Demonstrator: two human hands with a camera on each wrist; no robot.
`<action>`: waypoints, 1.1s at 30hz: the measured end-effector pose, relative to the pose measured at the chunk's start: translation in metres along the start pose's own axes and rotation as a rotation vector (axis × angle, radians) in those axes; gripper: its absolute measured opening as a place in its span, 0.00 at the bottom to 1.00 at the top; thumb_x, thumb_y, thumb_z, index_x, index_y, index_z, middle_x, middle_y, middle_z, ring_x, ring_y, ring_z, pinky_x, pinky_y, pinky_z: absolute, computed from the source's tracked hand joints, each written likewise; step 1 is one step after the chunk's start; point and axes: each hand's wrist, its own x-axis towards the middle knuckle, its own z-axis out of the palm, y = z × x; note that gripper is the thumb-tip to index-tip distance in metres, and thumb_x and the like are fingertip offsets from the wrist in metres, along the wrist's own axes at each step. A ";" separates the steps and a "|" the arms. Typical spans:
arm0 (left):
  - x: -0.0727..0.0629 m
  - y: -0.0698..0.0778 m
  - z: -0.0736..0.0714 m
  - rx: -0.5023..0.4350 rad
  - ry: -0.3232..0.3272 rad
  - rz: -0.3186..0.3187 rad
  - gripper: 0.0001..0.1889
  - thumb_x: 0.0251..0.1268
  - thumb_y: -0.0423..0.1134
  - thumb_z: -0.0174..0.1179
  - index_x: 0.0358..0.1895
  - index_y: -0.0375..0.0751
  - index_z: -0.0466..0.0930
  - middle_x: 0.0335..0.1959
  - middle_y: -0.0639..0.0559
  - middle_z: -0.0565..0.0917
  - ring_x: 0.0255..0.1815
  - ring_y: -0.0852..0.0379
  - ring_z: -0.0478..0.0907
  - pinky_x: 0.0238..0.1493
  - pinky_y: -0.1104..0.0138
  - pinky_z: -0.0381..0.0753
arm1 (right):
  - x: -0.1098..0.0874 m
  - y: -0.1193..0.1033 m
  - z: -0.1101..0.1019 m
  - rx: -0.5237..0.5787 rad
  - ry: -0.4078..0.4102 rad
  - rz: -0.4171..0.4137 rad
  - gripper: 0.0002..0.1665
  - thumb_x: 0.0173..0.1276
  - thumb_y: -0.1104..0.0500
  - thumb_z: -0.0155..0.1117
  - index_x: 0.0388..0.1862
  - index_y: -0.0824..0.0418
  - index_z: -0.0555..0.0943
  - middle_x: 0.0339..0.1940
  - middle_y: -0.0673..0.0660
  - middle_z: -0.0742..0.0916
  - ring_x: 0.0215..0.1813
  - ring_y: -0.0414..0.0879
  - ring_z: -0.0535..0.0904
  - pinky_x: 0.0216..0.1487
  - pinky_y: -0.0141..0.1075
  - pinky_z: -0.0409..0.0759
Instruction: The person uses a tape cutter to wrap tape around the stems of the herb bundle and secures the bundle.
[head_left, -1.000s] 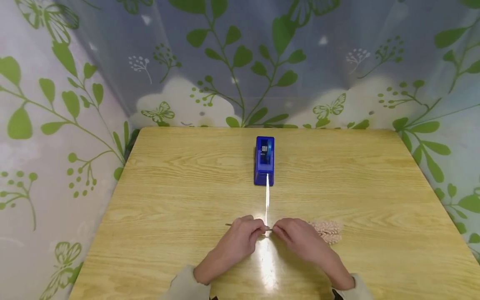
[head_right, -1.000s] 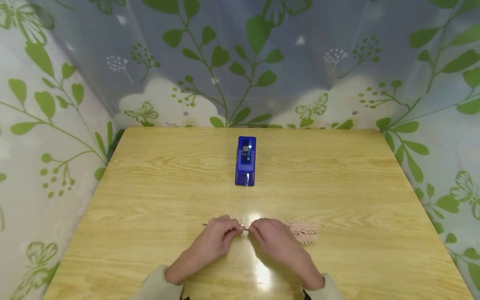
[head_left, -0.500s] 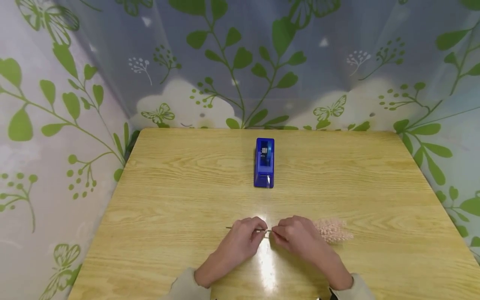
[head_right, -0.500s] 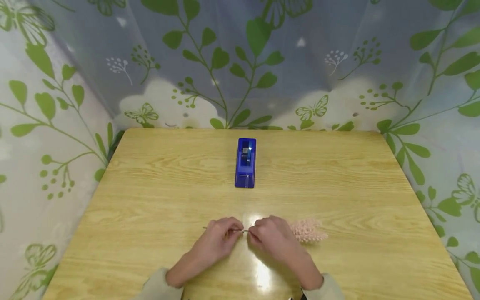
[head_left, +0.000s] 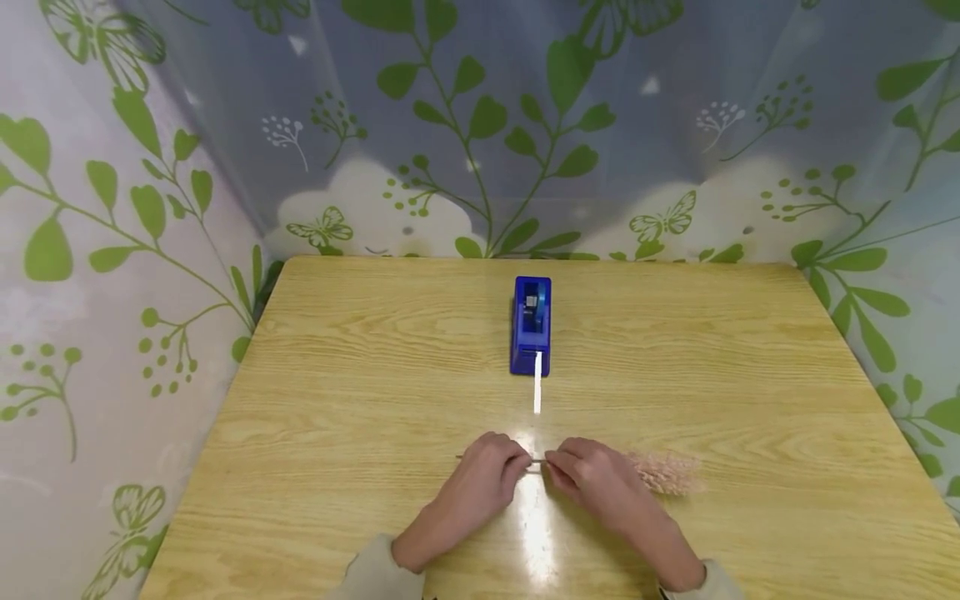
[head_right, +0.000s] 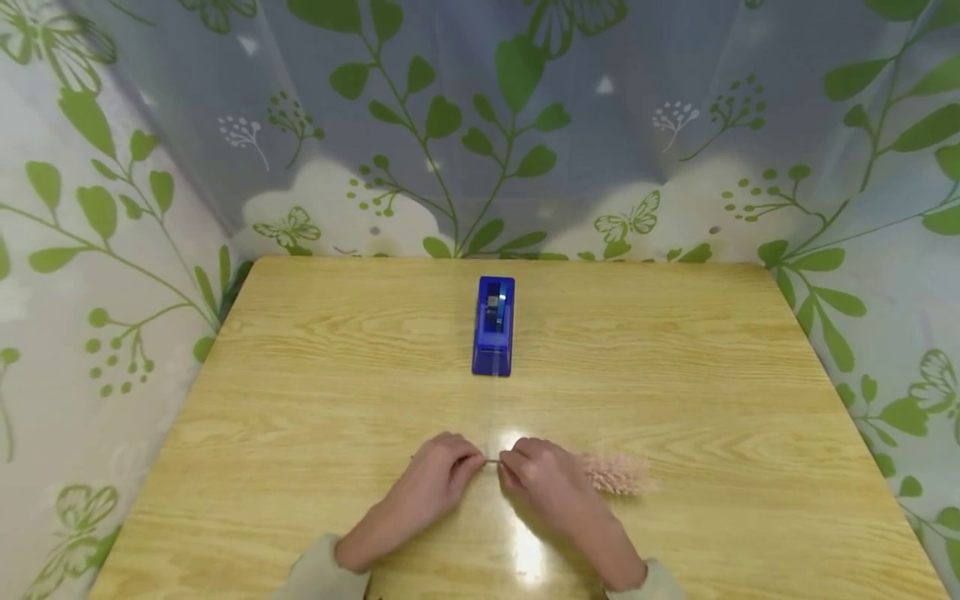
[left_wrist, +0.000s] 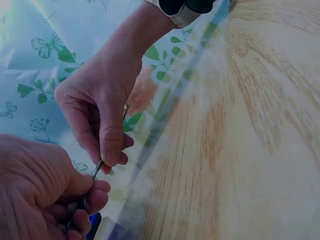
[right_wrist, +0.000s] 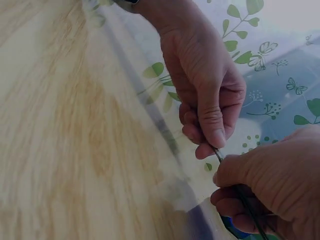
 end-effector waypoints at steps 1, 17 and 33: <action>0.000 0.000 0.000 -0.008 0.003 -0.004 0.07 0.73 0.32 0.64 0.36 0.39 0.89 0.27 0.56 0.83 0.33 0.62 0.77 0.42 0.68 0.79 | 0.000 -0.001 0.000 0.035 -0.009 0.021 0.08 0.55 0.69 0.79 0.35 0.65 0.90 0.29 0.51 0.87 0.29 0.40 0.82 0.33 0.28 0.83; 0.001 -0.005 0.002 -0.077 0.086 0.006 0.03 0.65 0.29 0.70 0.36 0.39 0.92 0.28 0.54 0.86 0.30 0.63 0.76 0.33 0.74 0.76 | 0.007 -0.005 -0.002 0.036 -0.077 0.106 0.07 0.60 0.69 0.78 0.35 0.59 0.89 0.29 0.47 0.84 0.27 0.36 0.76 0.30 0.31 0.79; 0.003 -0.007 -0.001 -0.132 0.054 -0.036 0.03 0.67 0.32 0.71 0.38 0.39 0.93 0.31 0.55 0.89 0.33 0.67 0.79 0.37 0.77 0.80 | 0.007 0.000 0.001 0.048 0.005 0.089 0.09 0.54 0.66 0.83 0.33 0.58 0.92 0.30 0.47 0.89 0.30 0.39 0.82 0.31 0.33 0.76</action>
